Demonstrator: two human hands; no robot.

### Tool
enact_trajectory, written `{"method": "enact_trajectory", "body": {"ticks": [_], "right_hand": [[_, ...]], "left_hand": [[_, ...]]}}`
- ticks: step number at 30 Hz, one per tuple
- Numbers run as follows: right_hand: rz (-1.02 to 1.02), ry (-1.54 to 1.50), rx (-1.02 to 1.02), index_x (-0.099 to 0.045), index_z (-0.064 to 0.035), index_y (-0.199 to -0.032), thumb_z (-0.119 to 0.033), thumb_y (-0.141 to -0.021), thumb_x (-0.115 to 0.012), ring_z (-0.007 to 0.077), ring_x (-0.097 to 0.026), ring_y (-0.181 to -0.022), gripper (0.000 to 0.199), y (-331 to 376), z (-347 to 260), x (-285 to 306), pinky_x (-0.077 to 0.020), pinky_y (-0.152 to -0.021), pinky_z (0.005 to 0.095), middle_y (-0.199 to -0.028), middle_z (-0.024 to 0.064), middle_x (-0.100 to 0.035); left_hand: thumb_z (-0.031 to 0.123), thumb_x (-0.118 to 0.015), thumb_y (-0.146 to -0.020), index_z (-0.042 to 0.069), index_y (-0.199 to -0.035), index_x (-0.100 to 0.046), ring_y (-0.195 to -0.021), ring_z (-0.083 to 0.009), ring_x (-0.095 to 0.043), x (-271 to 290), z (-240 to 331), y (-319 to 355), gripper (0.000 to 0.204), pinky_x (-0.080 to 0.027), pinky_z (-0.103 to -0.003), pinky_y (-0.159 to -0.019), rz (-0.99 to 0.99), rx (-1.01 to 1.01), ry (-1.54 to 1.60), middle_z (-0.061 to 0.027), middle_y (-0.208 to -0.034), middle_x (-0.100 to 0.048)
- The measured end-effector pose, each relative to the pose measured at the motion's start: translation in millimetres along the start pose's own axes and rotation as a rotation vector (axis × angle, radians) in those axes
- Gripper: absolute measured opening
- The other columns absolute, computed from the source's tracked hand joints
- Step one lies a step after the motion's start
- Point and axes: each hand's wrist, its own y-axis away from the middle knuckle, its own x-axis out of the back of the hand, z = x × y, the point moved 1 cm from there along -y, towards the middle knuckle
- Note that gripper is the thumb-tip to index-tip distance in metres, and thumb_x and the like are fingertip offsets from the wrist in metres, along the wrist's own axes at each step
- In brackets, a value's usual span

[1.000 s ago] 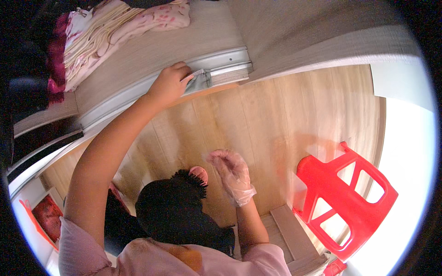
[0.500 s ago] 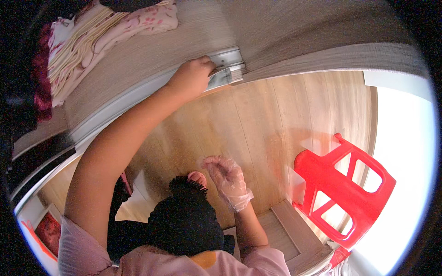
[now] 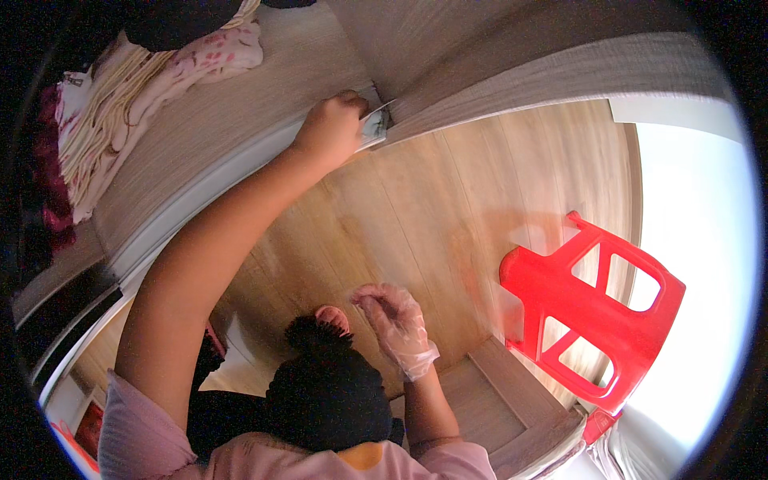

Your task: The person cleans the sliding track of a closet door using a cloth and a card. They then retrieve a small package from a shelf, open it, and use a needle from the package to clean the track further.

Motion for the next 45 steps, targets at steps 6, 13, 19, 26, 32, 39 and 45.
{"method": "enact_trajectory", "body": {"ticks": [6, 13, 19, 26, 32, 39, 45], "right_hand": [[0.076, 0.286, 0.209, -0.055, -0.0001, -0.100, -0.002, -0.087, -0.051, 0.0145, -0.059, -0.085, 0.014, -42.5, -6.0, -6.7, -0.0476, -0.071, 0.0268, -0.088, 0.0078, -0.061], [0.447, 1.392, 0.918, -0.055, -0.0063, -0.104, -0.003, -0.082, -0.046, 0.0260, -0.062, -0.080, 0.023, -147.9, -113.2, -24.1, -0.0500, -0.065, 0.0351, -0.086, 0.0123, -0.064], [-0.056, 2.335, 0.699, -0.056, -0.0114, -0.096, -0.015, -0.084, -0.045, 0.0245, -0.060, -0.086, 0.017, -195.8, -141.3, -22.3, -0.0497, -0.071, 0.0332, -0.092, 0.0087, -0.062], [-0.311, 2.583, 0.712, -0.050, -0.0051, -0.092, -0.017, -0.087, -0.042, 0.0169, -0.057, -0.068, 0.015, -213.2, -153.6, -28.9, -0.0490, -0.058, 0.0256, -0.076, 0.0048, -0.059], [-0.299, 2.442, 1.051, -0.051, -0.0039, -0.089, -0.015, -0.087, -0.042, 0.0108, -0.051, -0.056, 0.015, -228.8, -145.3, 3.3, -0.0432, -0.044, 0.0173, -0.073, 0.0027, -0.055], [-0.168, 2.361, 1.212, -0.057, -0.0053, -0.084, -0.015, -0.084, -0.051, 0.0212, -0.059, -0.070, 0.011, -204.4, -148.3, -9.4, -0.0493, -0.067, 0.0286, -0.081, 0.0059, -0.061], [-0.129, 2.202, 0.870, -0.058, -0.0089, -0.091, -0.019, -0.086, -0.050, 0.0238, -0.059, -0.078, 0.014, -205.9, -155.2, -18.0, -0.0493, -0.074, 0.0289, -0.087, 0.0050, -0.063]], "left_hand": [[0.002, -0.054, -0.068, 0.003, -0.078, -0.061, -0.075, -0.0316, -0.060, -2.8, -5.7, 3.5, 0.012, -0.051, -0.038, -0.066, 0.044, -0.005, 0.053, -0.0141, -0.084, -0.059], [0.001, -0.053, -0.068, 0.002, -0.083, -0.062, -0.079, -0.0319, -0.061, -16.3, -5.5, 4.9, 0.018, -0.051, -0.037, -0.067, 0.046, -0.076, -0.042, -0.0162, -0.087, -0.059], [-0.002, -0.056, -0.063, 0.000, -0.079, -0.061, -0.073, -0.0306, -0.062, -5.3, -3.0, 5.9, 0.017, -0.053, -0.035, -0.063, 0.071, -0.044, -0.133, -0.0161, -0.086, -0.060], [0.000, -0.054, -0.065, 0.001, -0.075, -0.062, -0.072, -0.0296, -0.062, -19.0, -10.7, 9.5, 0.013, -0.053, -0.035, -0.061, 0.160, -0.010, 0.039, -0.0144, -0.083, -0.060], [0.003, -0.055, -0.066, 0.002, -0.073, -0.062, -0.071, -0.0291, -0.061, -15.7, -9.6, 7.3, 0.010, -0.053, -0.037, -0.062, 0.205, -0.067, 0.113, -0.0137, -0.083, -0.059], [0.010, -0.059, -0.075, -0.001, -0.081, -0.058, -0.076, -0.0378, -0.057, -4.5, -10.1, 16.6, 0.013, -0.048, -0.042, -0.068, 0.169, 0.011, 0.299, -0.0197, -0.083, -0.058], [0.012, -0.058, -0.077, -0.002, -0.080, -0.057, -0.076, -0.0377, -0.057, 17.3, -20.3, 12.6, 0.014, -0.047, -0.043, -0.068, 0.033, 0.099, 0.241, -0.0201, -0.080, -0.057]]}}
